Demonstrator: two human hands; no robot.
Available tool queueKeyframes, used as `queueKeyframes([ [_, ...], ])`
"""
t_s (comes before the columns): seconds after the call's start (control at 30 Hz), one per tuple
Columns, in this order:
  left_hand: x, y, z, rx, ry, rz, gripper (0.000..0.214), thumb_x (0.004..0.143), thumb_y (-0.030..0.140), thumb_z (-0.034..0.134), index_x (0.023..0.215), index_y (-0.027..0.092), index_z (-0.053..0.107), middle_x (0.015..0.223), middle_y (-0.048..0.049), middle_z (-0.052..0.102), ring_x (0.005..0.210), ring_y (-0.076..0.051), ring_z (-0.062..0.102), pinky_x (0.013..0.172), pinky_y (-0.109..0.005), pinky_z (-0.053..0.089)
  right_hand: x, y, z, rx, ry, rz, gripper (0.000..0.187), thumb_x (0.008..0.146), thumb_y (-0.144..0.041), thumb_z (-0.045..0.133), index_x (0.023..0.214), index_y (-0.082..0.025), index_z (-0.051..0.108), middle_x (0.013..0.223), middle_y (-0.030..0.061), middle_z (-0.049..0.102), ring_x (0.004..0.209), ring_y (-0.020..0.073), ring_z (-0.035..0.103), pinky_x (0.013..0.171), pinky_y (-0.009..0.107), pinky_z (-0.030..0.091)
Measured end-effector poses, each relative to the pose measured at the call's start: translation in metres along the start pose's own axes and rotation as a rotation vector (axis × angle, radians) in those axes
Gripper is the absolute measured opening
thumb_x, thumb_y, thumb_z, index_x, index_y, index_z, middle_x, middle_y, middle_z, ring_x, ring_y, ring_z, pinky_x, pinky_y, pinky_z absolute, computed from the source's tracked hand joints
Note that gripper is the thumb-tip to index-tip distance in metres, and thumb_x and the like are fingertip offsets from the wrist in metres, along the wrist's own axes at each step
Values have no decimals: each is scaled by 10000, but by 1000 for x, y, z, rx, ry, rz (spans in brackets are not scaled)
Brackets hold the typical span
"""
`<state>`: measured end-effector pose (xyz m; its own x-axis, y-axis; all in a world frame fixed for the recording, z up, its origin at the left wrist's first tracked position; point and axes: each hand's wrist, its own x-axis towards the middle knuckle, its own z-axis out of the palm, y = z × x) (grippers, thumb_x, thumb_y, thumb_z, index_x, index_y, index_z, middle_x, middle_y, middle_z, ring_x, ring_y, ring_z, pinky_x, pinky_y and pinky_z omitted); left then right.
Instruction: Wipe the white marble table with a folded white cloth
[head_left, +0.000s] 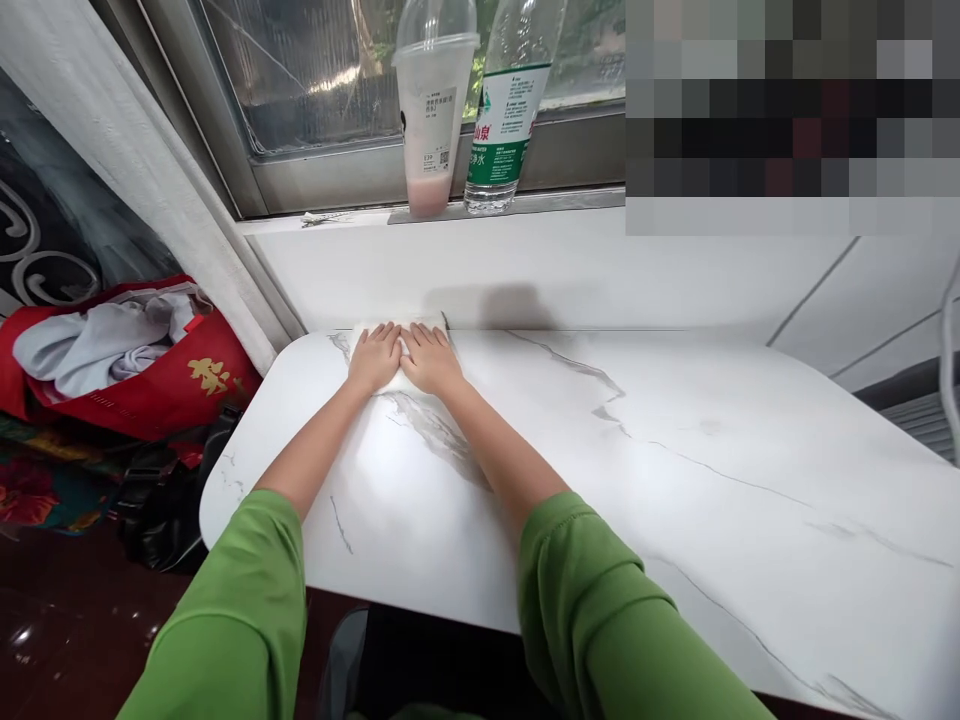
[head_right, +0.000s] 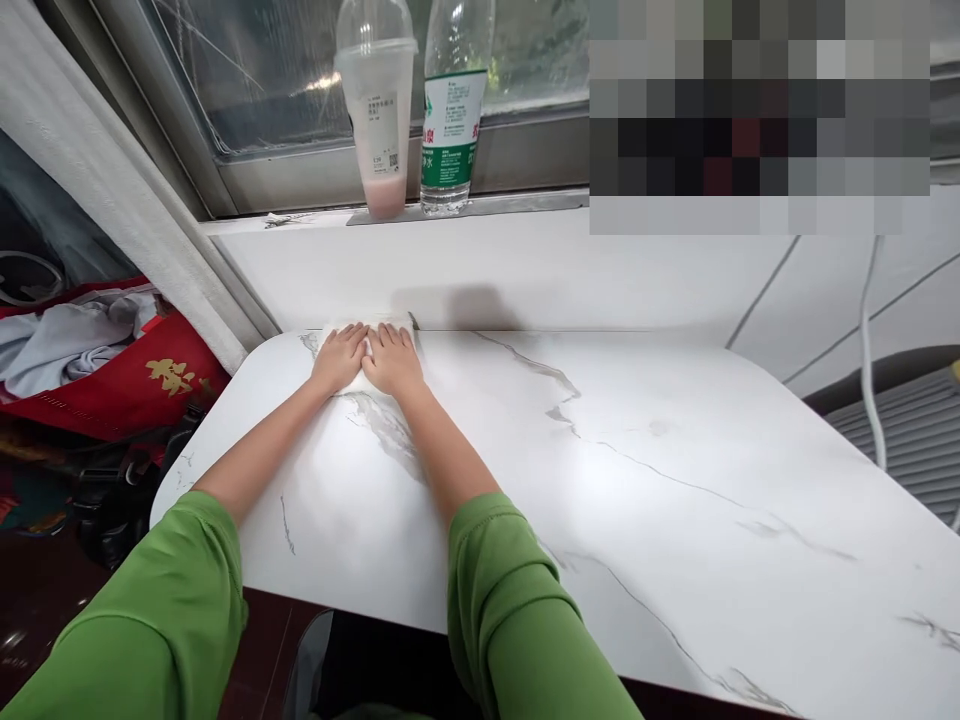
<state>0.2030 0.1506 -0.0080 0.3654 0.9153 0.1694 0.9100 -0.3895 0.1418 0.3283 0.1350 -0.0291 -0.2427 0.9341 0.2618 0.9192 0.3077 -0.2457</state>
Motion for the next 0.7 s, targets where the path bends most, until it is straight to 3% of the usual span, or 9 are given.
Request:
queueKeyframes([
  [0.23, -64, 51, -2, 46, 8, -38, 485, 983, 233, 265, 1435, 109, 391, 1524, -102, 361, 1421, -221, 301, 1181, -441, 188, -72, 4, -24, -37, -63, -85, 577, 934, -259, 303, 1475, -61, 330, 1545, 149, 311, 1438, 239, 254, 1180, 428, 161],
  [0.43, -154, 108, -8, 27, -92, 172, 544, 987, 310, 283, 1458, 40, 319, 1542, -172, 291, 1442, -264, 235, 1179, -464, 198, -192, 17, -55, -76, -45, -235, 591, 969, -341, 265, 1494, -69, 280, 1551, 162, 288, 1453, 252, 206, 1178, 475, 188],
  [0.53, -196, 139, -10, 40, -80, 286, 576, 994, 349, 274, 1447, -2, 325, 1529, -216, 295, 1438, -332, 209, 1175, -490, 188, -252, 22, -69, -77, 7, -308, 604, 990, -334, 235, 1536, -100, 128, 1565, 155, 253, 1465, 246, 149, 1170, 489, 216],
  [0.6, -212, 157, -10, 49, -70, 346, 573, 990, 337, 289, 1437, -19, 338, 1512, -245, 314, 1429, -358, 218, 1171, -483, 193, -279, 25, -75, -92, 34, -290, 627, 995, -325, 238, 1545, -133, 6, 1571, 143, 243, 1462, 235, 167, 1167, 487, 230],
  [0.7, -211, 172, -8, 40, -78, 395, 565, 976, 316, 319, 1435, -13, 342, 1502, -257, 327, 1424, -360, 234, 1165, -472, 206, -292, 33, -75, -118, 33, -200, 649, 992, -330, 249, 1543, -158, -47, 1564, 126, 269, 1450, 227, 218, 1164, 479, 249],
])
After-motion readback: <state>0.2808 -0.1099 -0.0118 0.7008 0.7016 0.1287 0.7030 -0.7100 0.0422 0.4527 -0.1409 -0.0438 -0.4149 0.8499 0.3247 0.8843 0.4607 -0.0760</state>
